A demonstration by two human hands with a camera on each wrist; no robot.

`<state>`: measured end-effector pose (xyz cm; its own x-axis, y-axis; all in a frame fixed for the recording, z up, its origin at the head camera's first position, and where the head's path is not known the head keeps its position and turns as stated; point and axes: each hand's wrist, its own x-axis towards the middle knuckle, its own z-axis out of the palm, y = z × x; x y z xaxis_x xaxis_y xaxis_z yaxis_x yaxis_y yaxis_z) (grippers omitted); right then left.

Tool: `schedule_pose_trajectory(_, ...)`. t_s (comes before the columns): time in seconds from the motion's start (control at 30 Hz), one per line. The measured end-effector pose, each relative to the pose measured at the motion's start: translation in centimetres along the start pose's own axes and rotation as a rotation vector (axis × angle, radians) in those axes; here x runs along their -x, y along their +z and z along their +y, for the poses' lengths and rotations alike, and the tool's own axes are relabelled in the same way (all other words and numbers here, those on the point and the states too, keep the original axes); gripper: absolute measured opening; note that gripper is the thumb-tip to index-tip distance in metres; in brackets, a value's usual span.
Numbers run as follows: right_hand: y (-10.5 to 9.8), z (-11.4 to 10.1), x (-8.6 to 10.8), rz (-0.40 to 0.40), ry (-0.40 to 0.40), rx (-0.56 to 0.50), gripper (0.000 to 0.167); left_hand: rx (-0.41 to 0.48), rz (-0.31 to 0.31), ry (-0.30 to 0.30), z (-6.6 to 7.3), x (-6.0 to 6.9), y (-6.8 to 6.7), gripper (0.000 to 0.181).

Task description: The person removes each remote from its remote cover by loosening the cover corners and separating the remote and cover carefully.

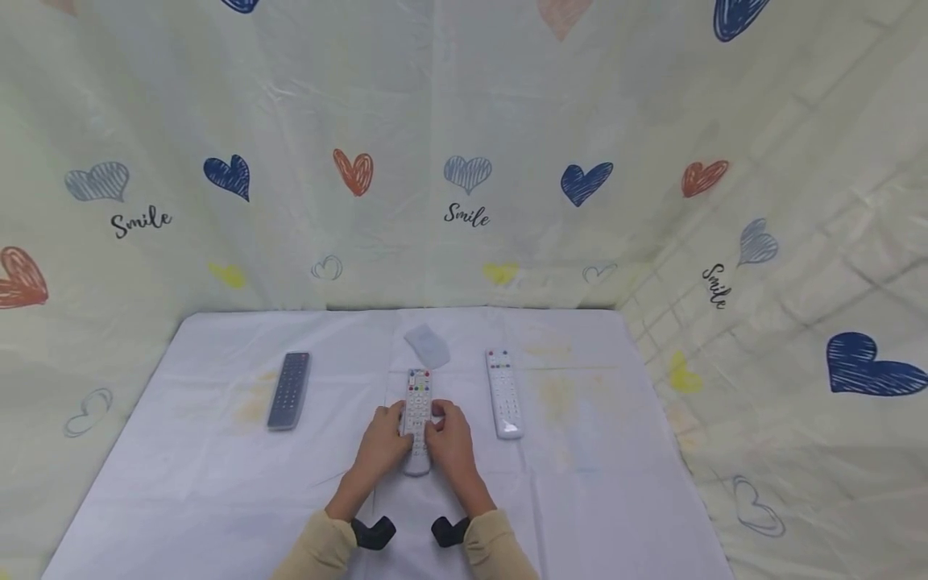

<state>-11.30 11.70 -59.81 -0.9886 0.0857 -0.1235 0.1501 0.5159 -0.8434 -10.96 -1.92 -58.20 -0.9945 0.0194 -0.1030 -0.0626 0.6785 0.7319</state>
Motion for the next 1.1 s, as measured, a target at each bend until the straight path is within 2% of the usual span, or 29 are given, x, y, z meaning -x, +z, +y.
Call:
schedule_pose_trajectory(0.13,-0.9,0.6,0.0,0.038,-0.016,0.011,0.040,-0.117,0.056,0.044,1.2,0.2,0.3,0.056)
schedule_pose_trajectory(0.27,-2.8,1.0,0.1,0.116,-0.033,0.003,0.036,-0.130,0.076,0.100,2.4,0.1,0.9,0.051)
schedule_pose_trajectory(0.4,-4.8,1.5,0.3,0.211,-0.045,-0.018,0.035,-0.064,0.043,0.168,3.2,-0.3,2.0,0.045)
schedule_pose_trajectory(0.53,-6.5,2.2,0.5,0.266,-0.042,-0.017,0.035,0.030,-0.023,0.226,3.9,-1.0,3.2,0.041)
schedule_pose_trajectory(0.6,-7.3,2.6,0.7,0.290,-0.051,-0.011,0.035,0.105,-0.073,0.208,4.3,-1.4,3.8,0.041)
schedule_pose_trajectory(0.77,-9.0,3.3,0.8,0.372,-0.070,-0.018,0.035,0.280,-0.161,0.075,5.2,-2.3,5.3,0.046)
schedule_pose_trajectory(0.9,-9.6,4.2,0.4,0.409,-0.030,0.009,0.036,0.354,-0.168,0.017,6.1,-2.8,6.1,0.049)
schedule_pose_trajectory(1.1,-10.1,5.9,-0.1,0.391,0.059,0.017,0.039,0.393,-0.166,-0.004,7.1,-3.4,7.2,0.053)
